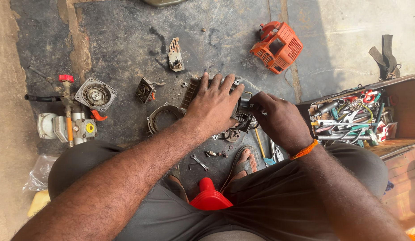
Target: The person sits on the floor and uses a wrench to tighten bolts on a disassembled engine block. They rotate the engine to access different sides and continue tightening fasteners.
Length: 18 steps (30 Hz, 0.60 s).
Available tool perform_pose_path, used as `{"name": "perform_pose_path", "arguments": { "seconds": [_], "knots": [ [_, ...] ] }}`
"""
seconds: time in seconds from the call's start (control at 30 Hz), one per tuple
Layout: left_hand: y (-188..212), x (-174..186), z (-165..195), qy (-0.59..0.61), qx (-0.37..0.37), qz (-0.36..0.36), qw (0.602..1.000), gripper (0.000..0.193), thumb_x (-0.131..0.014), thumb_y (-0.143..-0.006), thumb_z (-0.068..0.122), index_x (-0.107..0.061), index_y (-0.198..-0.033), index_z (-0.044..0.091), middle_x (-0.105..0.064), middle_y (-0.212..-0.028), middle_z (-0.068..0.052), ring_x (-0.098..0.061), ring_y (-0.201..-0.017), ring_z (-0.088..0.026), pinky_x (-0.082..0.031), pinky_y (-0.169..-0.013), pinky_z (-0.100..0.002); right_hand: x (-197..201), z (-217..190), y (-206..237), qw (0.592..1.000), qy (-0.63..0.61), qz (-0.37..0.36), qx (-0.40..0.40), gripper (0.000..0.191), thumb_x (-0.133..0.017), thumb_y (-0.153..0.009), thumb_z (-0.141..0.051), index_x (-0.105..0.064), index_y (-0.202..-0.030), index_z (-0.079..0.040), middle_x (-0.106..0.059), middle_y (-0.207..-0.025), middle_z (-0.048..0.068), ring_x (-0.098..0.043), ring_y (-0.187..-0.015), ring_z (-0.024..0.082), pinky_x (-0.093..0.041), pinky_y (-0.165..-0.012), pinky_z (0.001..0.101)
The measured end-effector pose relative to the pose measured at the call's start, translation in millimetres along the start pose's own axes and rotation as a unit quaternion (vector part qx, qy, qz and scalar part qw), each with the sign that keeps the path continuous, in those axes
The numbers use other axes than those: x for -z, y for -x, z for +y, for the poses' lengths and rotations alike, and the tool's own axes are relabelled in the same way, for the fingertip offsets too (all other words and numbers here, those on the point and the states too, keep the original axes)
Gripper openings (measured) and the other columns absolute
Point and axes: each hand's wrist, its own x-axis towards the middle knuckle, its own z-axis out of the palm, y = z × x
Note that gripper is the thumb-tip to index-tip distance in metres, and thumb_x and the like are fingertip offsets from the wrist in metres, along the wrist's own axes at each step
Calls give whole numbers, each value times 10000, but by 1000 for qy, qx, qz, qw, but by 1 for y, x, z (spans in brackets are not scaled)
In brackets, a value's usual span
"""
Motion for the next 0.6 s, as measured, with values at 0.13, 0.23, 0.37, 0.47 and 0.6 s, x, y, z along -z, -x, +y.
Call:
{"name": "perform_pose_path", "arguments": {
  "seconds": [0.13, 0.23, 0.37, 0.47, 0.6],
  "knots": [
    [-1, 0, 2, -7, -1, 4, 1000, 1000, -868, -763, 519, -382, -1517, 76, -346, -1498, -233, -351, -1411, -429, -228, -1180, -684, 2, 0, 1, 999, -10, -16, -38, 170, -710, -939, -198, -680, -1045, -69, -743, -939, 114, -754, -806, 313, -581, -680, 450],
    [-2, -1, 3, -14, -1, 4, 1000, 1017, -866, -761, 529, -372, -1524, 74, -350, -1495, -237, -359, -1406, -428, -233, -1179, -687, 0, 0, 0, 999, 27, -16, -36, 163, -713, -942, -211, -693, -1026, -74, -744, -941, 119, -749, -796, 323, -580, -690, 452],
    [-2, -1, 2, -17, -4, 0, 1000, 1021, -867, -757, 537, -367, -1520, 80, -344, -1503, -243, -357, -1407, -430, -236, -1176, -686, 0, 0, 0, 998, 52, -14, -30, 196, -704, -946, -261, -690, -1016, -79, -742, -923, 113, -740, -795, 333, -576, -675, 465],
    [-2, -2, 1, -15, -3, 1, 1000, 1016, -866, -762, 536, -370, -1521, 77, -351, -1503, -241, -365, -1408, -425, -243, -1180, -687, 0, -1, 1, 995, 90, -17, -24, 244, -691, -965, -312, -670, -980, -70, -728, -896, 111, -731, -788, 343, -569, -664, 479],
    [-3, -3, 2, -25, -6, 11, 1000, 1011, -869, -759, 527, -377, -1517, 75, -356, -1497, -244, -371, -1402, -432, -252, -1170, -689, -2, -1, -1, 989, 144, -17, -9, 296, -671, -983, -365, -658, -937, -73, -707, -857, 103, -724, -787, 340, -567, -650, 484]
  ]
}}
